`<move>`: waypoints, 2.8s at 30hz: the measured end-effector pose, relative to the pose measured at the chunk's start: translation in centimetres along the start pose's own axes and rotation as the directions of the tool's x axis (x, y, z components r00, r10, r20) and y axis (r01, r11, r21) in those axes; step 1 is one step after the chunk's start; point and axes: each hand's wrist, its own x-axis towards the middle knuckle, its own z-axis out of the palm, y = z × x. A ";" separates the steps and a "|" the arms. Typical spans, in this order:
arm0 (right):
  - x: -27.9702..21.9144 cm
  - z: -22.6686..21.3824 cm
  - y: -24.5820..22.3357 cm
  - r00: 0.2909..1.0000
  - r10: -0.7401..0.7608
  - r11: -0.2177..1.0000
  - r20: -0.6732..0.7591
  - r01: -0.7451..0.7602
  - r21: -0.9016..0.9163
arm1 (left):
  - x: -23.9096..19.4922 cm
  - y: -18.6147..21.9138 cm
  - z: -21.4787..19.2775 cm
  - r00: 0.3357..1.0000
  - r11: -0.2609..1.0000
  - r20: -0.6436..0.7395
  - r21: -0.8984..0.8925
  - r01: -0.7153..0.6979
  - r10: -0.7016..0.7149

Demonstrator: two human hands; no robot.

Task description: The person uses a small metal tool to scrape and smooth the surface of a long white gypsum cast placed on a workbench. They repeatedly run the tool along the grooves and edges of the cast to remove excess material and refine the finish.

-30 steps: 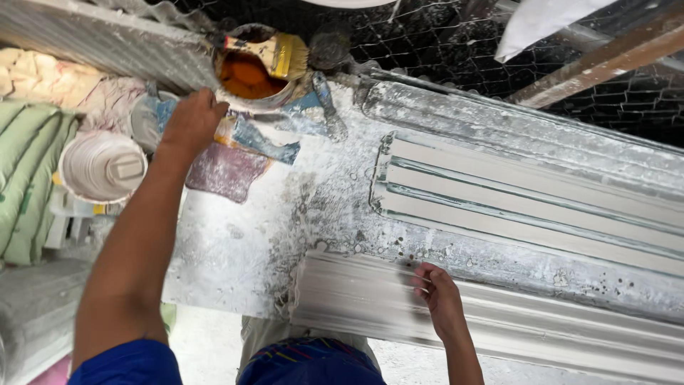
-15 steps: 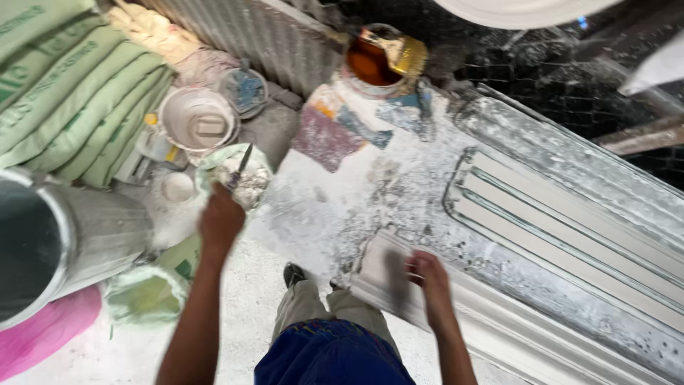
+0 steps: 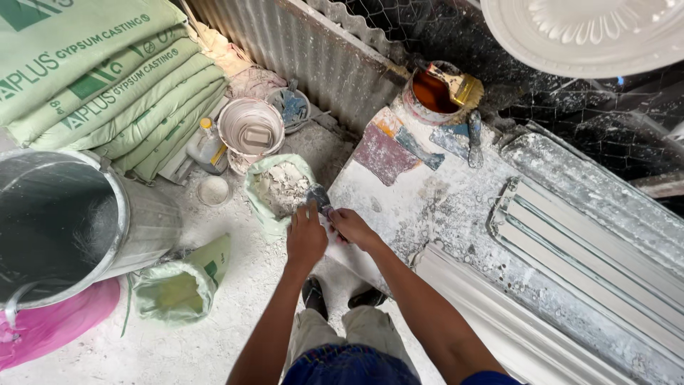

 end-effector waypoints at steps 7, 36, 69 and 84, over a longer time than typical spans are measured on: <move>2.8 -0.5 0.4 0.996 0.079 0.984 -0.029 -0.083 -0.159 | 3.9 -1.3 3.6 0.981 0.980 0.147 0.135 -0.147 0.127; -15.5 -0.3 2.8 0.845 -0.288 0.781 -0.450 -0.065 -0.621 | -3.8 6.0 2.0 0.900 0.917 0.196 -0.177 -0.359 0.390; -26.7 -42.2 18.5 0.836 -0.386 0.922 -0.391 0.350 -0.164 | -4.3 33.1 19.5 0.941 0.946 0.120 0.029 -0.322 0.316; -12.7 -42.3 10.3 0.860 -0.509 0.284 -0.049 0.113 -0.952 | -6.3 38.3 18.5 0.894 0.922 0.436 0.293 -0.253 0.107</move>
